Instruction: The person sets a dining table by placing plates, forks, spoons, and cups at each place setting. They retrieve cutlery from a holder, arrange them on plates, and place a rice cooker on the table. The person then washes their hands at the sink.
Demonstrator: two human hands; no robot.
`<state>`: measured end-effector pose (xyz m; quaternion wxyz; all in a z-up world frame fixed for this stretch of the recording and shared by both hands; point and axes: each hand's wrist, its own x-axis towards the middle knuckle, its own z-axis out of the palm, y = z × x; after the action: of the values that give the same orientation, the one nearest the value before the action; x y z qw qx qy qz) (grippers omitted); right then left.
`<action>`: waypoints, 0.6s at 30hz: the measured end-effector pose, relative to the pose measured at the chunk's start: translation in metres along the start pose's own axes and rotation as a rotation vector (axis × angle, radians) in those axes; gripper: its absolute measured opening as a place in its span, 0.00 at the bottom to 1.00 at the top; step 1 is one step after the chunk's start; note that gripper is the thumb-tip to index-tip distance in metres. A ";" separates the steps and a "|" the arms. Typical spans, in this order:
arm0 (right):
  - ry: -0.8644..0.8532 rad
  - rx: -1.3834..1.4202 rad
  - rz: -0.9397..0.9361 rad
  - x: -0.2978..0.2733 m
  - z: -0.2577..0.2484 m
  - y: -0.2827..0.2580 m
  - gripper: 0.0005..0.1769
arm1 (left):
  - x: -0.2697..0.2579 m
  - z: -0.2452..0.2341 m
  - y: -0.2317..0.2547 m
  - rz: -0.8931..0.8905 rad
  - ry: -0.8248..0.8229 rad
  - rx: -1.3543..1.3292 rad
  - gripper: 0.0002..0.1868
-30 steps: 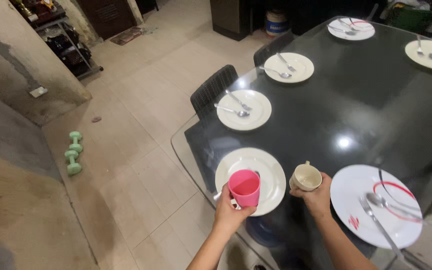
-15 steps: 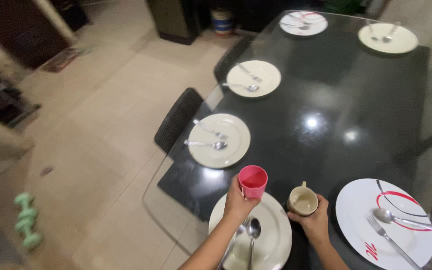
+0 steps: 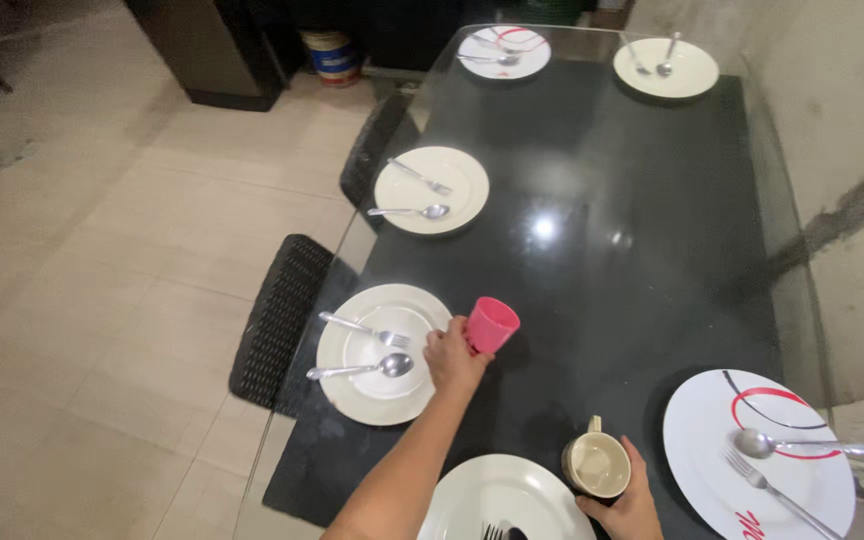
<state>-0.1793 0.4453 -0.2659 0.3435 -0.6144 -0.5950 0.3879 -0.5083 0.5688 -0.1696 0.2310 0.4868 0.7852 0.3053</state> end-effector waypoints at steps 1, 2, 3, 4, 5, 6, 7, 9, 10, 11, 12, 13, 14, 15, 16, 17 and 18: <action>0.003 -0.033 0.018 0.001 -0.001 0.005 0.73 | 0.008 -0.001 0.000 0.009 -0.003 0.014 0.40; 0.006 -0.064 0.036 0.001 0.000 0.008 0.72 | 0.015 -0.002 -0.001 0.018 -0.006 0.030 0.40; 0.010 -0.094 0.054 0.002 0.000 0.008 0.71 | 0.020 -0.002 -0.003 0.033 -0.002 0.017 0.42; 0.019 -0.093 0.079 0.001 0.002 0.008 0.72 | 0.024 -0.003 -0.006 0.045 0.005 0.008 0.44; 0.029 -0.091 0.103 0.000 0.004 0.008 0.73 | 0.026 -0.004 -0.008 0.057 0.011 -0.001 0.46; 0.039 -0.090 0.124 0.001 0.005 0.006 0.75 | 0.028 -0.003 -0.010 0.066 -0.001 0.011 0.47; 0.038 -0.092 0.173 0.002 0.007 0.006 0.74 | 0.029 -0.003 -0.012 0.076 -0.013 0.024 0.48; 0.031 -0.095 0.273 0.001 0.010 0.008 0.72 | 0.026 0.000 -0.016 0.073 -0.022 0.026 0.48; 0.041 -0.045 0.206 0.000 0.011 0.010 0.71 | 0.026 0.003 -0.016 0.064 -0.018 0.013 0.48; 0.053 0.004 0.137 -0.002 0.012 0.013 0.71 | 0.026 0.005 -0.015 0.056 -0.014 -0.001 0.48; 0.062 0.053 0.067 -0.004 0.013 0.017 0.70 | 0.023 0.009 -0.015 0.038 -0.024 -0.008 0.48; 0.061 0.019 0.092 -0.005 0.013 0.021 0.71 | 0.020 0.014 -0.013 0.021 -0.033 -0.015 0.48; 0.061 -0.015 0.114 -0.003 0.013 0.024 0.72 | 0.018 0.019 -0.011 0.004 -0.039 -0.024 0.47; 0.061 -0.049 0.135 -0.001 0.012 0.027 0.74 | 0.016 0.022 -0.010 0.000 -0.035 -0.021 0.46; 0.061 -0.029 0.103 0.000 0.013 0.028 0.72 | 0.014 0.025 -0.010 -0.006 -0.032 -0.016 0.45; 0.062 -0.009 0.071 0.001 0.014 0.030 0.71 | 0.013 0.028 -0.011 -0.012 -0.029 -0.011 0.44; 0.064 0.012 0.043 -0.001 0.015 0.030 0.70 | 0.014 0.030 -0.013 -0.019 -0.020 -0.010 0.44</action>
<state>-0.1784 0.4424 -0.2991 0.3575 -0.6370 -0.5681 0.3790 -0.5024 0.5848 -0.2008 0.2441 0.4810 0.7860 0.3021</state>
